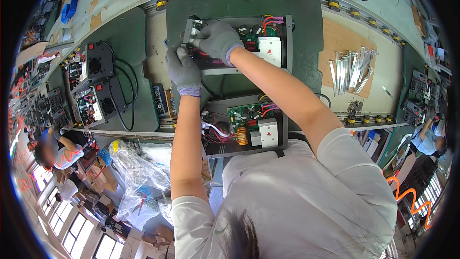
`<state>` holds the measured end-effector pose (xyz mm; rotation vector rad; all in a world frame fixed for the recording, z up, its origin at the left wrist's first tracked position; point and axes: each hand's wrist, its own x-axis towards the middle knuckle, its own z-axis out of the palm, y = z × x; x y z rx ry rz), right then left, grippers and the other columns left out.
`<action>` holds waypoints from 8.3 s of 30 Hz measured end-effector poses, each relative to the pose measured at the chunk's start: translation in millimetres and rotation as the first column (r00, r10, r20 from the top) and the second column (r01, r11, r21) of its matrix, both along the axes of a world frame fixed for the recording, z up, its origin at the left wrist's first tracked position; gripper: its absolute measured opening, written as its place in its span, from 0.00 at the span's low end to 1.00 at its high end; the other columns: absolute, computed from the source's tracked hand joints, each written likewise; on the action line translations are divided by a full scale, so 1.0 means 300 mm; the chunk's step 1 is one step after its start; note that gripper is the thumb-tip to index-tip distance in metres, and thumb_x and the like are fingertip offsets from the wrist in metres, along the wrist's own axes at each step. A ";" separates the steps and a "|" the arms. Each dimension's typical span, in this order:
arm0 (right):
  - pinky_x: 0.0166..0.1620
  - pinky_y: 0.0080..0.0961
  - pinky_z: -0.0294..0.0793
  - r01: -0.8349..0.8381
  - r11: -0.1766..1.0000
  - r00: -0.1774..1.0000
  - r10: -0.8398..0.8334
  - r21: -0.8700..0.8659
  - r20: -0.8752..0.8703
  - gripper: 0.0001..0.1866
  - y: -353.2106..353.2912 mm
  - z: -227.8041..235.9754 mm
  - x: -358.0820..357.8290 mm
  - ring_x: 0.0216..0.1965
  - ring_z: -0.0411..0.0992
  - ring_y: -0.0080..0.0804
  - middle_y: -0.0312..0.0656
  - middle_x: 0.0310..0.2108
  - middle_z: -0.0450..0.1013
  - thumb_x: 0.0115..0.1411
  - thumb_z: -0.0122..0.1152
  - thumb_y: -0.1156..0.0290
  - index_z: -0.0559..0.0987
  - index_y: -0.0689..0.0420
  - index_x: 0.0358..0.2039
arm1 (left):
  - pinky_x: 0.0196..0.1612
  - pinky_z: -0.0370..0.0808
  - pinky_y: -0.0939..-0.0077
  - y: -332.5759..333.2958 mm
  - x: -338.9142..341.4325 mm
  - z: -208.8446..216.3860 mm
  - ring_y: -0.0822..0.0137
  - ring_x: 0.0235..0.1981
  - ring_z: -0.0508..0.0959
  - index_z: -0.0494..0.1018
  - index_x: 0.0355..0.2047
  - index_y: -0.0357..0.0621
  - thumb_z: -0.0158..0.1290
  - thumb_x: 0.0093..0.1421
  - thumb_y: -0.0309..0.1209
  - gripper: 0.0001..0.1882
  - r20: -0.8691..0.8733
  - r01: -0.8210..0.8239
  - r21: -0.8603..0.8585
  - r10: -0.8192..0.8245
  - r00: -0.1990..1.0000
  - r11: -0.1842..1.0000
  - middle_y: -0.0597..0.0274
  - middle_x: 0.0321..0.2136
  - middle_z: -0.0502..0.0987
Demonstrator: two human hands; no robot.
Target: Assembling and wiring electronic components inside an inverter chassis using manual dexterity and an electric screwdriver.
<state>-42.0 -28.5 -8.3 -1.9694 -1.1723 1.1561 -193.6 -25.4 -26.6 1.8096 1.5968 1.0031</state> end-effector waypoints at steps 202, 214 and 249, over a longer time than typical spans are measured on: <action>0.49 0.42 0.76 -0.463 0.872 0.886 0.462 -0.161 -0.044 0.17 -0.922 0.227 -0.208 0.43 0.78 0.50 0.50 0.41 0.79 0.60 0.58 0.59 0.79 0.51 0.47 | 0.62 0.66 0.53 -0.839 -0.445 0.161 0.37 0.62 0.66 0.53 0.69 0.36 0.68 0.49 0.49 0.55 0.029 0.520 -0.250 -0.530 0.847 0.817 0.34 0.62 0.62; 0.49 0.43 0.77 -0.590 0.681 0.740 0.671 -0.434 0.046 0.15 -0.851 0.105 -0.319 0.43 0.79 0.49 0.49 0.41 0.80 0.55 0.57 0.62 0.83 0.47 0.43 | 0.58 0.73 0.57 -0.890 -0.432 0.095 0.43 0.58 0.71 0.38 0.73 0.42 0.73 0.44 0.39 0.67 0.062 0.508 -0.471 -0.547 0.835 0.721 0.40 0.62 0.61; 0.48 0.40 0.78 -0.461 0.791 0.855 0.517 -0.402 0.037 0.13 -0.879 0.042 -0.346 0.43 0.79 0.45 0.44 0.40 0.81 0.56 0.62 0.63 0.85 0.44 0.42 | 0.58 0.72 0.61 -0.893 -0.424 0.086 0.50 0.59 0.71 0.42 0.71 0.33 0.70 0.48 0.54 0.65 0.161 0.513 -0.528 -0.514 0.843 0.676 0.41 0.61 0.65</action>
